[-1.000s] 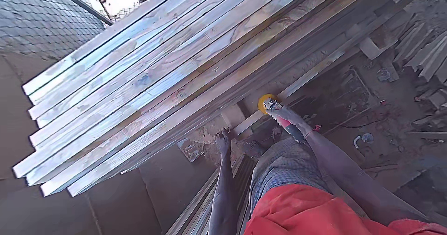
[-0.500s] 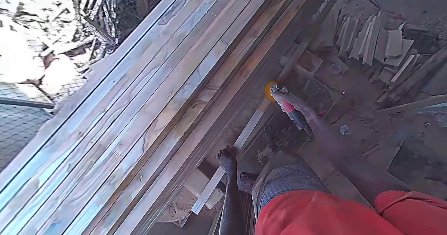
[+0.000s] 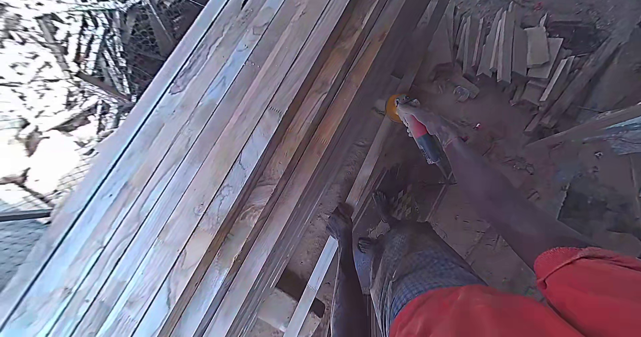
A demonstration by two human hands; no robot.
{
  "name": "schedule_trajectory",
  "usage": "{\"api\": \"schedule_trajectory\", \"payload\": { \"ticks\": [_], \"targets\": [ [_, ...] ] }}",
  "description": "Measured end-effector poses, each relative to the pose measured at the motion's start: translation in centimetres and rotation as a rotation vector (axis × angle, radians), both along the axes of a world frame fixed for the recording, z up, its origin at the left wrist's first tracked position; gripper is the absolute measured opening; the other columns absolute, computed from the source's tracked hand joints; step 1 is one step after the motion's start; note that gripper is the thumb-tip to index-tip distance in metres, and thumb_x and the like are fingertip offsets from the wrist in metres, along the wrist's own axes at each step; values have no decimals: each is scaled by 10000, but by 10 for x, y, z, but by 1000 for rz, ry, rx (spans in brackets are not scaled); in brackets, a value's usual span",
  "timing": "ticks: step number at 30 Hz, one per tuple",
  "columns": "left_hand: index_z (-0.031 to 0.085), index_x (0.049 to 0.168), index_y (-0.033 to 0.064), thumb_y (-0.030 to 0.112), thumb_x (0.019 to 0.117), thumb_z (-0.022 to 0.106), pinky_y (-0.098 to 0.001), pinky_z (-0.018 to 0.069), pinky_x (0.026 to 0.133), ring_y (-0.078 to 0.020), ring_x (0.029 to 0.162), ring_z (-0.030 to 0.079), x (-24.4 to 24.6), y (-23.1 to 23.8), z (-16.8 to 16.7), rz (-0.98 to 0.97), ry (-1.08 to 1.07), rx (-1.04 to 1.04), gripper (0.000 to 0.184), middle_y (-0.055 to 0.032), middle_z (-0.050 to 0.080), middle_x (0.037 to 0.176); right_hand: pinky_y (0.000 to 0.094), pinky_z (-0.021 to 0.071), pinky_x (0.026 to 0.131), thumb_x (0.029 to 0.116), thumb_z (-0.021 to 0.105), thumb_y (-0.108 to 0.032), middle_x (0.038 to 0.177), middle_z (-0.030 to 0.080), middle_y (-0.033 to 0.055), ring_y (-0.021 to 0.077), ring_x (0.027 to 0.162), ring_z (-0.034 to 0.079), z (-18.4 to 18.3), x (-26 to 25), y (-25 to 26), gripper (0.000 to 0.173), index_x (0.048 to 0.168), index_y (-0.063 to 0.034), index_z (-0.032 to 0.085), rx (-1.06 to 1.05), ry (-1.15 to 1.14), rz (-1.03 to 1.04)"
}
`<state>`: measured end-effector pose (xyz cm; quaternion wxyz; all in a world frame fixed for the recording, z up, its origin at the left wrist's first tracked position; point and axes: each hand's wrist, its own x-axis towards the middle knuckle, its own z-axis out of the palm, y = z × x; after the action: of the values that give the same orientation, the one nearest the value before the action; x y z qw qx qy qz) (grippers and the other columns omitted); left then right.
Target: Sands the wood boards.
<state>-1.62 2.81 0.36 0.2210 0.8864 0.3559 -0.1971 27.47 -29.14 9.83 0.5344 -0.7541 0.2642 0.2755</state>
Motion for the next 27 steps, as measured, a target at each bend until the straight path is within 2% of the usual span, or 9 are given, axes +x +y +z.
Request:
{"api": "schedule_trajectory", "payload": {
  "ticks": [2, 5, 8, 10, 13, 16, 20, 23, 27],
  "targets": [
    [752, 1169, 77, 507, 1096, 238, -640, 465, 999, -393, 1181, 667, -59, 27, -11, 4, 4, 34, 674, -194, 737, 1178, 398, 590, 630, 821, 652, -770, 882, 670, 61, 189, 705, 664, 1, -3, -7, 700, 1149, -153, 683, -13, 5, -18],
    [763, 955, 39, 470, 1091, 247, -667, 520, 812, -435, 987, 725, -172, 85, -44, -21, -38, 161, 686, -226, 754, 961, 382, 589, 649, 827, 655, -758, 893, 670, 52, 177, 721, 663, 8, -27, -11, 684, 1148, -155, 685, -28, 6, -36],
    [746, 1134, -2, 446, 1111, 264, -628, 465, 1032, -430, 1166, 669, -232, 121, -34, 89, 40, 160, 657, -244, 734, 1139, 357, 586, 627, 841, 644, -755, 850, 660, 35, 159, 687, 653, 14, -66, 2, 669, 1101, -140, 683, -14, 6, -14],
    [723, 1203, -13, 451, 1121, 249, -598, 441, 1077, -414, 1227, 644, -234, 128, -25, 101, 83, 149, 668, -244, 716, 1214, 365, 585, 617, 837, 639, -768, 828, 667, 43, 166, 671, 660, 12, -101, 18, 683, 1059, -123, 691, -18, 29, 45],
    [736, 1136, 14, 448, 1117, 212, -620, 518, 944, -418, 1127, 689, -223, 129, -43, -25, 74, 187, 681, -240, 733, 1130, 354, 579, 599, 834, 669, -740, 771, 660, 41, 157, 632, 651, 6, -161, 58, 642, 1015, -124, 690, -7, 65, 229],
    [738, 1139, 57, 481, 1110, 179, -614, 530, 902, -389, 1118, 698, -193, 113, -43, -77, 107, 181, 702, -200, 742, 1134, 321, 540, 598, 781, 691, -773, 722, 636, -3, 102, 604, 610, 5, -213, 110, 643, 923, -146, 697, -127, 139, 532],
    [731, 1159, 59, 483, 1112, 200, -622, 531, 912, -385, 1139, 690, -170, 96, -37, -69, 128, 145, 680, -198, 734, 1164, 466, 526, 694, 692, 644, -877, 800, 652, 40, 179, 691, 625, -5, -244, 156, 801, 949, -120, 673, -247, 129, 891],
    [722, 1173, 62, 489, 1112, 213, -617, 531, 917, -383, 1159, 680, -158, 92, -28, -53, 177, 138, 666, -199, 725, 1180, 479, 535, 741, 731, 664, -830, 875, 675, 62, 194, 747, 640, 1, -224, 140, 783, 1057, -118, 684, -209, 99, 861],
    [720, 1189, 65, 525, 1104, 183, -634, 519, 924, -393, 1178, 668, -127, 67, -28, -32, 200, 113, 713, -207, 715, 1208, 325, 504, 586, 838, 648, -751, 730, 599, 0, 101, 590, 552, 20, -157, 63, 622, 993, -150, 689, -120, 125, 598]
  ]
}}
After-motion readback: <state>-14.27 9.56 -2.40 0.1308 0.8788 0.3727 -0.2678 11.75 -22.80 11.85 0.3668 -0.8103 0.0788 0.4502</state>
